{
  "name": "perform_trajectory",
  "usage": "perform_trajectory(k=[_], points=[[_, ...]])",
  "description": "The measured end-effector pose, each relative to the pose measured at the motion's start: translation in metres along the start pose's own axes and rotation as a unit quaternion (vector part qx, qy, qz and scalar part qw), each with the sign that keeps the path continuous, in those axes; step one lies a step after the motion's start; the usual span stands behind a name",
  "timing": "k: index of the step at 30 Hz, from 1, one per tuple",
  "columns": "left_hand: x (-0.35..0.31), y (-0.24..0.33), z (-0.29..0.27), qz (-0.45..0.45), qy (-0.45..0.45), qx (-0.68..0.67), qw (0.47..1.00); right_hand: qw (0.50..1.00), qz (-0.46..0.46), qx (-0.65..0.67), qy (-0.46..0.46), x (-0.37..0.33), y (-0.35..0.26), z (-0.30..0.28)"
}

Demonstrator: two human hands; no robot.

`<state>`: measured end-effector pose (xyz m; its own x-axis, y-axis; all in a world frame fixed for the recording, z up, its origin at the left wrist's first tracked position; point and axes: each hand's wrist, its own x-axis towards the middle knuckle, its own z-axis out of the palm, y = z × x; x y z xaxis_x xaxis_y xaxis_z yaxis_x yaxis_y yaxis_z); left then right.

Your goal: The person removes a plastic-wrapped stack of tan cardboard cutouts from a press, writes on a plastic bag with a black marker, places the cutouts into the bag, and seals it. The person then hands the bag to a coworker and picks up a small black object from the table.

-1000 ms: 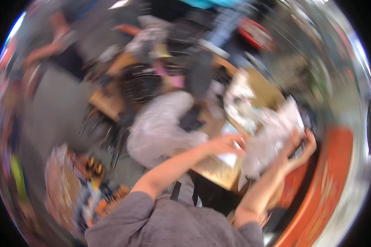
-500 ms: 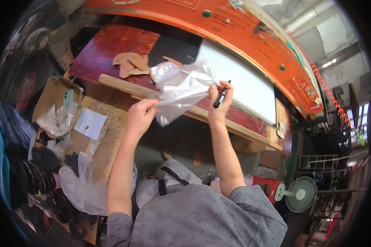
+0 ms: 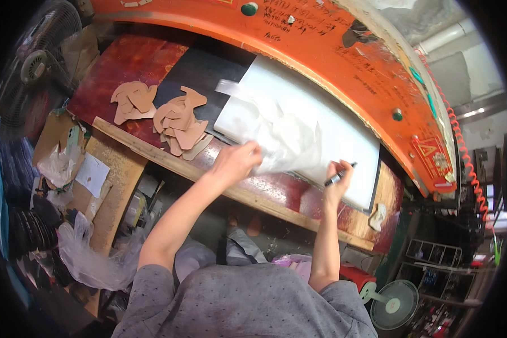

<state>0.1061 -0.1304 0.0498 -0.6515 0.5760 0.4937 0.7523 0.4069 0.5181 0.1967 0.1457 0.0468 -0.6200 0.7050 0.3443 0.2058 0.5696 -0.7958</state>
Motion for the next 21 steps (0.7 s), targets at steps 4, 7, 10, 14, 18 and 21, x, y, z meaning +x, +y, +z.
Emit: perform_trajectory(k=[4, 7, 10, 14, 18, 21], points=[[-0.04, -0.017, 0.027, -0.122, -0.061, 0.0, 0.991, 0.953, -0.301, 0.019, -0.019, 0.042, -0.016, -0.007], [-0.037, -0.037, 0.013, -0.142, 0.017, 0.067, 0.988, 0.798, -0.509, -0.009, -0.322, 0.076, -0.043, 0.032], [-0.021, -0.062, -0.025, -0.186, 0.065, 0.191, 0.962, 0.712, -0.5, -0.101, -0.482, 0.078, -0.049, 0.084], [0.008, -0.071, -0.085, -0.373, 0.211, 0.243, 0.87, 0.789, -0.463, -0.015, -0.403, 0.06, -0.025, 0.086], [0.051, -0.008, -0.041, -0.238, 0.117, 0.142, 0.954, 0.864, -0.374, -0.07, -0.329, 0.044, -0.002, 0.072], [0.066, 0.025, 0.027, -0.193, -0.101, 0.025, 0.976, 0.848, -0.37, -0.093, -0.368, 0.039, 0.003, 0.066]])
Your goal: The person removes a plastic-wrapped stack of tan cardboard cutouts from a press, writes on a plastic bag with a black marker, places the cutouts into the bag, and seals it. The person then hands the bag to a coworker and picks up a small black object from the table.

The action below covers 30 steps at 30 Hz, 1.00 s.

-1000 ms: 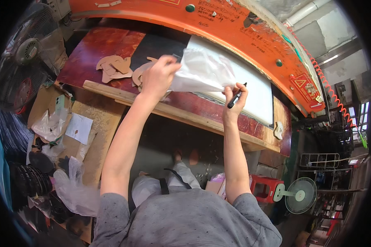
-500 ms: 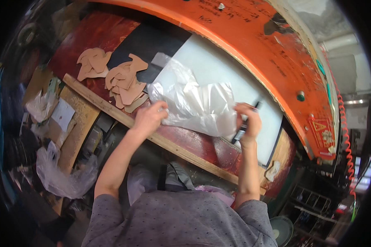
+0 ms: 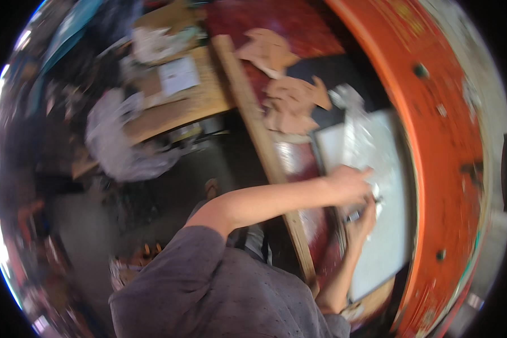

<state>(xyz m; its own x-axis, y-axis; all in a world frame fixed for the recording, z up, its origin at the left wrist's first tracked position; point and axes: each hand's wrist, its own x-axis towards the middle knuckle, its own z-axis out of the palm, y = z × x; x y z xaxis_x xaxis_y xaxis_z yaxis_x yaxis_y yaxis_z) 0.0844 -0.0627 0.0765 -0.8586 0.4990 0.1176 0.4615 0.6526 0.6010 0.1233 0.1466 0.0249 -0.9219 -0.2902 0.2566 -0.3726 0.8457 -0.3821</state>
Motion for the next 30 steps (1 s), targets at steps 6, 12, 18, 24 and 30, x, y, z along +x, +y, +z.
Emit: perform_trajectory(k=[6, 12, 18, 24, 30], points=[[-0.073, -0.079, 0.021, -0.007, 0.188, -0.016, 0.982, 0.962, 0.204, 0.157, 0.091, -0.019, 0.013, -0.023], [-0.086, -0.059, -0.01, 0.03, 0.159, -0.136, 0.977, 0.986, 0.126, 0.034, 0.099, -0.019, 0.022, -0.017], [0.025, -0.03, -0.011, -0.099, 0.136, -0.085, 0.982, 0.997, 0.065, -0.04, 0.027, -0.024, 0.016, -0.011], [-0.009, -0.031, 0.007, -0.045, -0.026, 0.017, 0.999, 0.989, 0.095, -0.075, 0.083, -0.036, 0.027, -0.022], [-0.012, -0.035, 0.014, -0.033, -0.005, 0.067, 0.997, 0.947, 0.156, 0.176, 0.221, -0.013, 0.022, -0.055]])
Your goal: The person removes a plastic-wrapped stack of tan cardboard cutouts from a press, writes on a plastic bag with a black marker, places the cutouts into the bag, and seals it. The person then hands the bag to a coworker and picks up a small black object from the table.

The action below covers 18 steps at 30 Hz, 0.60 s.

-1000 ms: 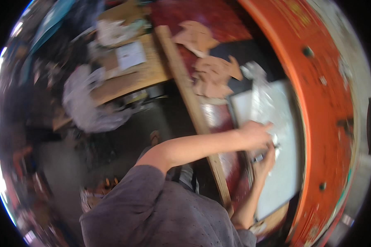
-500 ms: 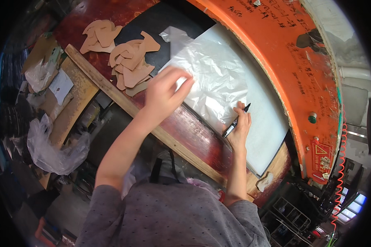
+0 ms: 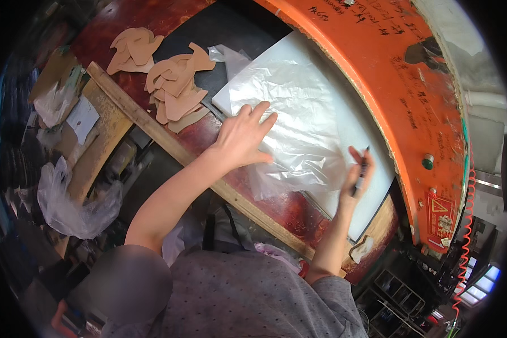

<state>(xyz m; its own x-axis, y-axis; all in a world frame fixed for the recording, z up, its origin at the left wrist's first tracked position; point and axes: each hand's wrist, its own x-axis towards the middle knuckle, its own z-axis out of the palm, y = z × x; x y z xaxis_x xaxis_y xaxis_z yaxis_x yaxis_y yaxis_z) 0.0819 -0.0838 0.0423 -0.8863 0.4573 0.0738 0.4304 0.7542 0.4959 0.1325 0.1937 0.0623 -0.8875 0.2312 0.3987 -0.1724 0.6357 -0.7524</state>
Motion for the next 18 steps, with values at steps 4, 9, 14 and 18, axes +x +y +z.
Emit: perform_trajectory(k=[4, 9, 14, 18], points=[[0.015, 0.003, 0.0, -0.008, -0.006, 0.021, 1.0, 0.907, 0.034, 0.414, -0.062, 0.028, -0.037, 0.003], [0.011, 0.004, 0.001, -0.027, 0.013, 0.026, 0.999, 0.812, 0.177, 0.537, -0.145, 0.04, -0.032, 0.073], [0.005, 0.0, -0.001, -0.065, 0.012, 0.035, 0.997, 0.903, 0.217, 0.328, -0.171, 0.025, -0.005, 0.09], [0.007, 0.002, -0.001, -0.057, -0.003, 0.091, 0.994, 0.926, 0.172, 0.23, -0.245, 0.022, -0.009, 0.083]])
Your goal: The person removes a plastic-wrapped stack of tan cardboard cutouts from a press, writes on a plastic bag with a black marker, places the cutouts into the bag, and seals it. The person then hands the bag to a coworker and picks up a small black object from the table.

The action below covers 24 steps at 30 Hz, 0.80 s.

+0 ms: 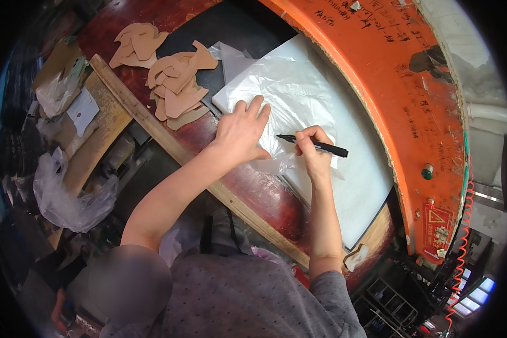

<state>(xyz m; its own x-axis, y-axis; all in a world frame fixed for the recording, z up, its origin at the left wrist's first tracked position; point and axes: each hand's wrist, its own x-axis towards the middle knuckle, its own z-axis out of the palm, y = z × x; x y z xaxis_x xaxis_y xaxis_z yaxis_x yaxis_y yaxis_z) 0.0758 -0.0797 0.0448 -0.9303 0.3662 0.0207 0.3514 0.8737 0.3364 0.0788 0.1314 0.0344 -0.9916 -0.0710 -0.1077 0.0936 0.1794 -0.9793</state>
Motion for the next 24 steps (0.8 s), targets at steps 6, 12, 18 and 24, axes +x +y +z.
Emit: perform_trajectory(k=[6, 12, 18, 24], points=[[0.0, 0.003, -0.003, -0.017, -0.025, -0.023, 0.999, 0.994, -0.028, -0.093, -0.04, 0.003, -0.011, 0.01], [0.001, 0.003, -0.002, -0.011, -0.037, 0.027, 0.999, 0.991, -0.053, -0.111, -0.044, 0.004, -0.003, 0.004], [0.0, 0.003, -0.001, -0.014, -0.021, -0.006, 1.0, 0.994, -0.041, -0.101, -0.032, 0.003, 0.002, 0.004], [-0.001, 0.003, -0.003, -0.017, -0.033, -0.008, 0.999, 0.993, -0.072, -0.092, -0.009, 0.0, 0.006, 0.002]])
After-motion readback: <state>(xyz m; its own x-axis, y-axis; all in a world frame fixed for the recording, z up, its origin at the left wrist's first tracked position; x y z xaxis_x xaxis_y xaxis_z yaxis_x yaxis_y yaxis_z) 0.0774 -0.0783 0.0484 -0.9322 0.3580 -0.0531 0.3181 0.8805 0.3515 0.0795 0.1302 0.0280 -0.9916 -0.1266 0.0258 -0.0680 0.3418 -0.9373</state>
